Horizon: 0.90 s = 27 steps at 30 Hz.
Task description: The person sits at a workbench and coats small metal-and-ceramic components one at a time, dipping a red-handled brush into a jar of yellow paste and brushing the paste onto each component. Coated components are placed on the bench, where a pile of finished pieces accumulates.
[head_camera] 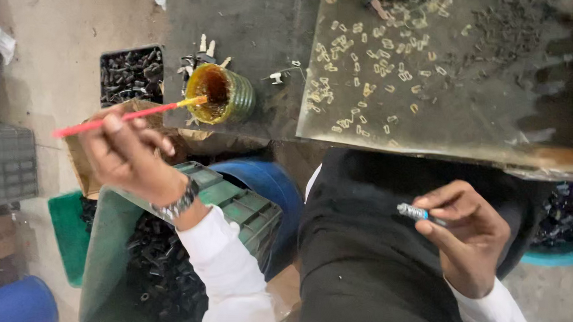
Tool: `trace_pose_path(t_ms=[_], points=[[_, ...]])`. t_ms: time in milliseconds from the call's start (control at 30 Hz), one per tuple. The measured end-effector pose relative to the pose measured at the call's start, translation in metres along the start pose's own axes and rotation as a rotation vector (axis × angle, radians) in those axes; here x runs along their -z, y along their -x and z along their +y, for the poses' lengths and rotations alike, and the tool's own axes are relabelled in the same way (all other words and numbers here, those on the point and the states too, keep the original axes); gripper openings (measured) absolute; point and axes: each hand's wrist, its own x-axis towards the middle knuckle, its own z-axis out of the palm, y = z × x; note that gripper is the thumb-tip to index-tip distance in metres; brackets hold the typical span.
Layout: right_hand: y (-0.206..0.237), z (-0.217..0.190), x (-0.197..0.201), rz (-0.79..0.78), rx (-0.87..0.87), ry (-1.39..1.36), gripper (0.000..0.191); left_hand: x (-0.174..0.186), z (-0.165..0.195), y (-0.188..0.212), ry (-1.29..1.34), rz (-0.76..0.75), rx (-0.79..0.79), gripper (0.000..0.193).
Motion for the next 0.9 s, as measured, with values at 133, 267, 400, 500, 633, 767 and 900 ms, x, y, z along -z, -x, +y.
trace_pose_path(t_ms=[133, 267, 400, 500, 633, 767, 900], points=[[-0.004, 0.001, -0.006, 0.016, -0.014, -0.054, 0.021, -0.011, 0.035, 0.03, 0.253, -0.012, 0.072, 0.021], [-0.003, -0.006, -0.008, 0.015, 0.011, -0.001, 0.024, -0.032, 0.067, 0.078, 0.419, -0.107, 0.21, 0.029], [-0.005, -0.018, 0.004, 0.017, 0.064, 0.027, 0.025, -0.07, 0.091, 0.13, 0.516, -0.253, 0.358, 0.029], [-0.002, -0.028, 0.016, 0.022, 0.101, 0.077, 0.026, -0.09, 0.101, 0.157, 0.52, -0.366, 0.391, 0.031], [-0.001, -0.04, 0.023, 0.054, 0.116, 0.118, 0.026, -0.104, 0.107, 0.169, 0.582, -0.422, 0.4, 0.03], [0.002, -0.043, 0.022, 0.092, 0.135, 0.155, 0.028, -0.105, 0.108, 0.174, 0.598, -0.45, 0.414, 0.03], [0.005, -0.043, 0.024, 0.085, 0.156, 0.217, 0.028, -0.109, 0.106, 0.181, 0.571, -0.476, 0.427, 0.027]])
